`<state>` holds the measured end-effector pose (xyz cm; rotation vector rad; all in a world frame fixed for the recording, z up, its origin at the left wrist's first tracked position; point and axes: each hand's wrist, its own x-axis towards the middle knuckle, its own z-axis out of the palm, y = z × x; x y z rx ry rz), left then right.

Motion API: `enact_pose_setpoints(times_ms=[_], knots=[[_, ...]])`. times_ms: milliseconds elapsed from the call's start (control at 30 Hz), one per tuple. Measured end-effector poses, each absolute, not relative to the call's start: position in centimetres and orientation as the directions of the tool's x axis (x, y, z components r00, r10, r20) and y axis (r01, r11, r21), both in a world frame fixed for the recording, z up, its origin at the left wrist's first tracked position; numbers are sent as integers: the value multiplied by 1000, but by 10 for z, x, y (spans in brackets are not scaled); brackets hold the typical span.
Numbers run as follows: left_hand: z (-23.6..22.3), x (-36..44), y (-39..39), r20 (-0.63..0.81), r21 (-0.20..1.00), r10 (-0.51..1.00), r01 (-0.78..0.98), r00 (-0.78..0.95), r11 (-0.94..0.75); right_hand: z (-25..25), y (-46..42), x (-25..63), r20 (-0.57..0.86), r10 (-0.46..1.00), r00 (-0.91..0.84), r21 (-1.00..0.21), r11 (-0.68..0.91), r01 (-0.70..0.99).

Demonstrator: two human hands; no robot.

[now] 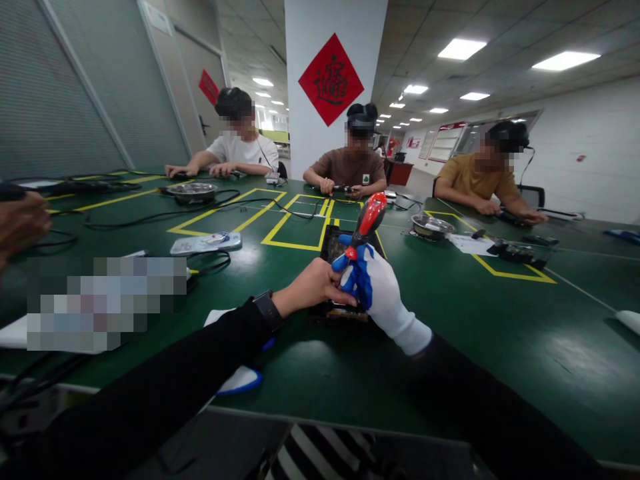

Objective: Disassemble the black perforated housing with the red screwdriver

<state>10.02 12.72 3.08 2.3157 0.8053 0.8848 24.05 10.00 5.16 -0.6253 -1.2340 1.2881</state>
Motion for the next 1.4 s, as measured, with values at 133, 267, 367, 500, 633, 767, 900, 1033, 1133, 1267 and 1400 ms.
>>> enact_pose_setpoints(times_ms=[133,267,367,500,633,767,900,1033,1133,1267,1400], knots=[[29,100,128,401,614,669,359,626,-703,49,102,240,320,941,-110,-912,275,-306],[27,100,129,383,611,679,380,626,-694,51,100,240,295,954,-47,-921,271,-281],[28,100,130,378,632,676,357,632,-688,52,100,241,286,946,-151,-901,212,-379],[27,100,131,389,641,667,333,635,-691,49,101,240,318,941,-116,-904,264,-335],[26,100,131,375,621,670,363,641,-695,49,102,239,334,942,-4,-918,325,-228],[28,100,130,378,653,678,338,630,-678,51,101,242,299,940,-163,-902,223,-369],[29,101,130,382,674,689,324,616,-664,50,101,243,338,916,-215,-883,230,-409],[27,101,131,378,667,680,325,628,-671,48,100,240,371,922,-111,-884,314,-346],[28,101,130,360,654,680,347,638,-672,50,99,241,321,943,-84,-903,278,-329],[29,101,129,366,646,686,359,629,-674,53,99,244,278,939,-204,-893,174,-415],[28,101,130,379,642,675,345,633,-684,52,98,243,334,919,-210,-893,237,-382]])
